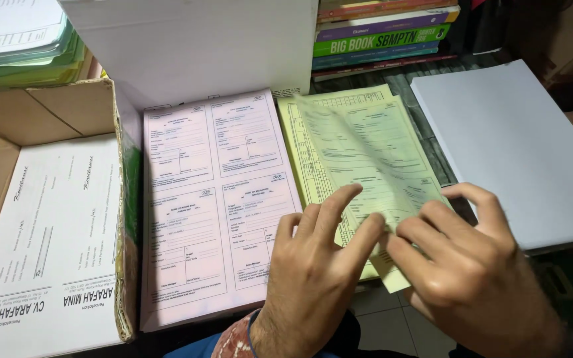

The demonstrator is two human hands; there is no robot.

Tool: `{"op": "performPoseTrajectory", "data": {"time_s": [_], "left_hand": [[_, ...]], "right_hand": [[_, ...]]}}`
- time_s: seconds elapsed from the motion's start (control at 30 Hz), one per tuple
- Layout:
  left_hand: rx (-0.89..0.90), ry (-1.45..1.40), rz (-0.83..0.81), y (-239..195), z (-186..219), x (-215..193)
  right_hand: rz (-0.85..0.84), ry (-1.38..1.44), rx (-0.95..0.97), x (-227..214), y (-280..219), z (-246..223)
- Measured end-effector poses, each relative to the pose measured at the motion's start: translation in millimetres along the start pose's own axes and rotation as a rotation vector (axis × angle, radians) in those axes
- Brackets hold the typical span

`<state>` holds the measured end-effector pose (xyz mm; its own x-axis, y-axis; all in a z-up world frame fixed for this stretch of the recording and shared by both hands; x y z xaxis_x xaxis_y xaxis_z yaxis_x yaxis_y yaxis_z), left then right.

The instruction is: Sorting and organizing various printed forms into stacks and boxes

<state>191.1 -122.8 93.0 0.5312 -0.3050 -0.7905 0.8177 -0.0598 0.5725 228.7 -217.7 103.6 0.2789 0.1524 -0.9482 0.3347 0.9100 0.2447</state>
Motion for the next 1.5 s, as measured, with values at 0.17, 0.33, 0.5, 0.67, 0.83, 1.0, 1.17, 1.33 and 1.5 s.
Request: {"op": "performPoseTrajectory", "data": {"time_s": [0.17,0.33,0.5,0.67,0.83,1.0,1.17,1.33,1.5], "left_hand": [[0.009,0.062,-0.057,-12.8,-5.3,11.9],[0.004,0.115,-0.130,-22.5,-9.6,33.6],[-0.022,0.272,-0.423,-45.0,-2.6,59.1],[0.143,-0.060,-0.299,-58.2,41.7,57.3],[0.191,0.008,-0.282,-66.7,43.5,105.7],[0.191,0.026,-0.452,-62.4,31.7,119.2],[0.176,0.049,-0.484,-61.1,21.2,124.4],[0.166,0.067,-0.543,-57.3,14.9,122.1],[0.154,0.098,-0.648,-59.5,9.7,130.7]], "right_hand": [[-0.110,0.164,-0.203,7.3,-1.1,-1.2],[-0.136,0.418,-0.252,-3.3,2.2,38.4],[-0.090,0.319,-0.087,19.0,34.0,127.0],[-0.077,0.505,0.128,69.6,76.3,184.0],[-0.022,0.605,0.187,160.1,93.5,225.5],[-0.045,0.618,0.184,216.8,91.6,239.4],[-0.074,0.622,0.200,220.4,94.0,235.7],[-0.070,0.617,0.193,223.9,94.1,235.2],[-0.075,0.605,0.211,226.1,93.7,236.7]]}}
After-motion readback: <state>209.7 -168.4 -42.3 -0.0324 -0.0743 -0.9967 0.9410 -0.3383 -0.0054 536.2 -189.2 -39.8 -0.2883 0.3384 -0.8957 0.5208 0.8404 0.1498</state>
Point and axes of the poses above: each hand's wrist, its own y-axis towards the middle knuckle, its own x-axis out of the palm, z = x × y, the point moved 8 cm from there along y, towards the middle knuckle, and after that the axes turned 10 degrees about -z, right-handed, at the moved point
